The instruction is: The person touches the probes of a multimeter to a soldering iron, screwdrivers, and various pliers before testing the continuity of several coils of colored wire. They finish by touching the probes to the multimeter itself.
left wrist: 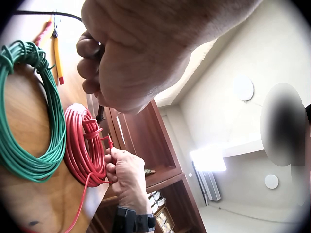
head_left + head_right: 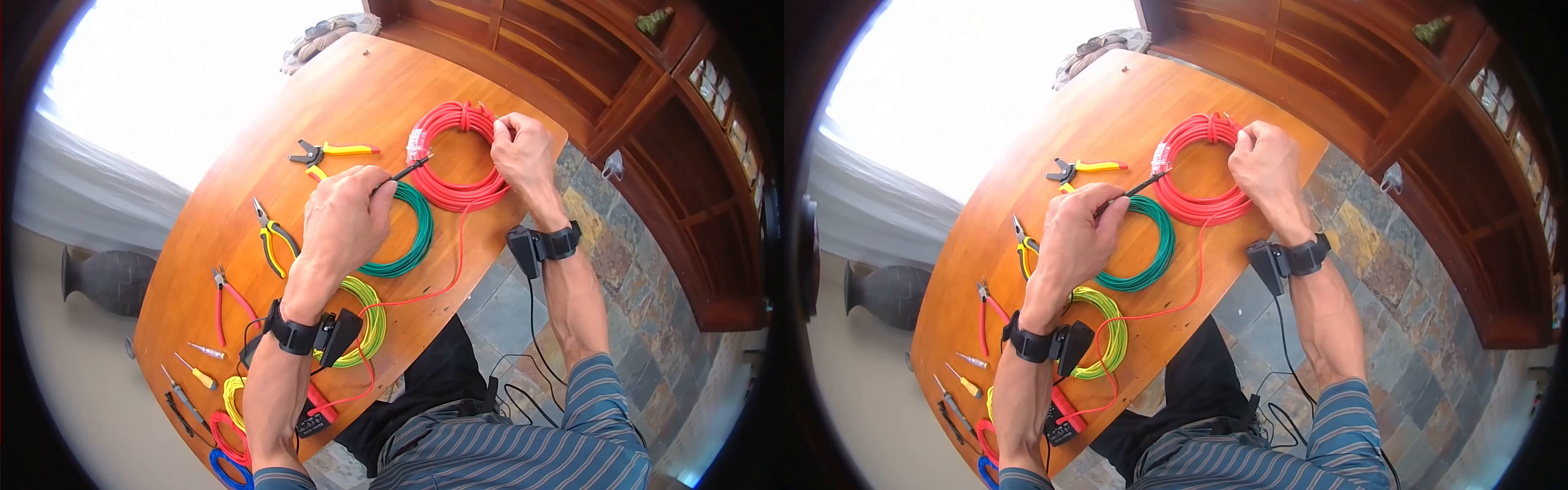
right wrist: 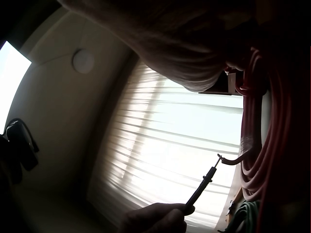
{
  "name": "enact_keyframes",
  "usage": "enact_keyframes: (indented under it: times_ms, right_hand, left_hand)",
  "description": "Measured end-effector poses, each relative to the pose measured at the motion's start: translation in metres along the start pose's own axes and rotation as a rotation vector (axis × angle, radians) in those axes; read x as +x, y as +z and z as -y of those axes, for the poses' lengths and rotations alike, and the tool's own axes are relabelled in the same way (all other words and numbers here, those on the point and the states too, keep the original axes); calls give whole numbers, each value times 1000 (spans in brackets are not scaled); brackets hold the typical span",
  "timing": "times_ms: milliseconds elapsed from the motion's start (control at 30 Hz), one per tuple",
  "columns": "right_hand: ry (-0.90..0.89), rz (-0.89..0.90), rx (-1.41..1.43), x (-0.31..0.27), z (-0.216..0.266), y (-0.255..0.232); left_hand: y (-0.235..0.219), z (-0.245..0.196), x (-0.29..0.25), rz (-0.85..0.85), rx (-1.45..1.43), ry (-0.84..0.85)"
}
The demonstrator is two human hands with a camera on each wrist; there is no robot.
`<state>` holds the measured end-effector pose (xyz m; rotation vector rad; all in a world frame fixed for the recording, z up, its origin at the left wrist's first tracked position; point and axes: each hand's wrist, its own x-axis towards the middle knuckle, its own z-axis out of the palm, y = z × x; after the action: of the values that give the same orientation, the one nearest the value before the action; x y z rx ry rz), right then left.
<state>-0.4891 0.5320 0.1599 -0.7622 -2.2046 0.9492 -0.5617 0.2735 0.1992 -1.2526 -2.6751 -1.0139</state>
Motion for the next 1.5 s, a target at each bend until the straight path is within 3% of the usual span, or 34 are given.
enact_keyframes:
  times_ms: [467, 800, 1100, 1300, 1500]
  right_hand:
    - [-202, -139, -28, -10, -13, 12]
    - [-295, -251, -99, -15, -18, 22]
    - [-276, -178, -172, -15, -21, 26]
    - [-257, -166, -165, -16, -18, 25]
    - [-278, -153, -188, -17, -20, 28]
  left_hand:
    - [16, -7, 18, -218, -179, -11]
    - [35, -28, 48, -193, -225, -18]
    - [61, -38, 75, -196, -197, 24]
    - [66, -34, 77, -128, 0, -92]
    - [70, -31, 78, -216, -63, -28]
